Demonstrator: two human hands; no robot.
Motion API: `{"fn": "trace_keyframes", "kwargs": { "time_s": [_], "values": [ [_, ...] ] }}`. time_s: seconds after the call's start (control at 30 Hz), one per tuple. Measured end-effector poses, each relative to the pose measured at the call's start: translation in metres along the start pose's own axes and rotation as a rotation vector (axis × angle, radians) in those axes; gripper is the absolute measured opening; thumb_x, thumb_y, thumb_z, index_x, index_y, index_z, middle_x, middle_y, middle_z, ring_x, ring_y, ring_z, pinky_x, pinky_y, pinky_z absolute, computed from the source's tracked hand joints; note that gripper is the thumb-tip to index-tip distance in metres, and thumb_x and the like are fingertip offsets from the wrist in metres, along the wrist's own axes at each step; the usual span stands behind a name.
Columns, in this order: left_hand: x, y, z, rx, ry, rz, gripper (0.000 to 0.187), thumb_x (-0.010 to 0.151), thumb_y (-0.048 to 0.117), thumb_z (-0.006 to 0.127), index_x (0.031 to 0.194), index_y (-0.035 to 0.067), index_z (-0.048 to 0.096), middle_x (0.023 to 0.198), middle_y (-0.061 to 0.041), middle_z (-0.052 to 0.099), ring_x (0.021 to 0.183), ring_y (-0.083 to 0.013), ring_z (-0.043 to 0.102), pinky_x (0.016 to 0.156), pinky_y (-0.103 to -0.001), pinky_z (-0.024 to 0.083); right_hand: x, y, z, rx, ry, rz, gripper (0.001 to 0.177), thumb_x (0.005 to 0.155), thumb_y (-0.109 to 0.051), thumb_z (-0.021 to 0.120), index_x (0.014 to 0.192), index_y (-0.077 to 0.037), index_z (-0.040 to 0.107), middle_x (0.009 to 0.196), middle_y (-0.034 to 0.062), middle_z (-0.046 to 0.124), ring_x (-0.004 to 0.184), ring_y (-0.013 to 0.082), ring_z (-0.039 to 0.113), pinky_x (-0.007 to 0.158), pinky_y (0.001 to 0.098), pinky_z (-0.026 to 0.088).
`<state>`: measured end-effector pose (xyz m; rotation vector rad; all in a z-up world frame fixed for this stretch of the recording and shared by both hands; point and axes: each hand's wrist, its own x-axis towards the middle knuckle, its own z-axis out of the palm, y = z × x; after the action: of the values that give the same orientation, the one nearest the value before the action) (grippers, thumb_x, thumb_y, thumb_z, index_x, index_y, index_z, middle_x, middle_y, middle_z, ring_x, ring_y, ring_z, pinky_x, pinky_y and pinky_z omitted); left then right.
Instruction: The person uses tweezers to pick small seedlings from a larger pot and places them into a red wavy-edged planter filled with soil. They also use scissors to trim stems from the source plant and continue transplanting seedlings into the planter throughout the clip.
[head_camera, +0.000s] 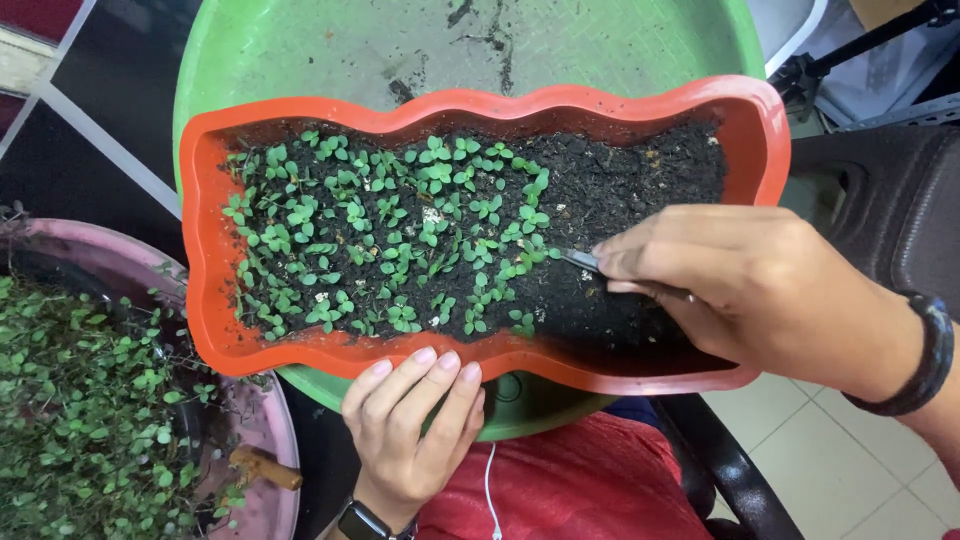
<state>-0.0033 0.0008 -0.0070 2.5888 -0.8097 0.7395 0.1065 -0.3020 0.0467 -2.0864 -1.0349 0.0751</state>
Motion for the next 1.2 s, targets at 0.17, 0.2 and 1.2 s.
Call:
{"fn": "trace_keyframes", "kwargs": {
  "time_s": [0.17,0.2,1.2],
  "values": [
    [-0.001,0.000,0.000,-0.001,-0.011,-0.002,0.013,0.098,0.021,0.074,0.109,0.015,0.076,0.114,-0.003,0.071,0.110,-0.0213,0.066,0.103,-0.040,0.046,0.008,0.001,-0.004,-0.016,0.010,0.063,0.014,0.099,-0.008,0.057,0.104,0.001,0.067,0.102,0.0138,0.075,0.094,0.0307,0.074,0.085,0.0388,0.061],
    [-0.001,0.000,-0.001,-0.002,-0.015,-0.003,0.014,0.098,0.021,0.074,0.110,0.014,0.075,0.114,-0.003,0.071,0.110,-0.0216,0.066,0.103,-0.041,0.045,0.009,0.002,-0.004,-0.042,0.018,0.070,0.014,0.099,-0.008,0.059,0.104,0.001,0.068,0.100,0.0142,0.074,0.090,0.0311,0.073,0.084,0.0391,0.059],
    [-0.005,0.004,0.001,0.014,-0.016,-0.035,0.013,0.100,0.023,0.068,0.109,0.016,0.075,0.113,-0.002,0.070,0.109,-0.0214,0.066,0.104,-0.041,0.045,0.030,-0.001,-0.002,-0.861,-0.309,-0.050,0.030,0.101,-0.002,0.056,0.077,-0.019,0.050,0.071,-0.0012,0.052,0.063,0.0215,0.055,0.058,0.0351,0.049]
  ]
}}
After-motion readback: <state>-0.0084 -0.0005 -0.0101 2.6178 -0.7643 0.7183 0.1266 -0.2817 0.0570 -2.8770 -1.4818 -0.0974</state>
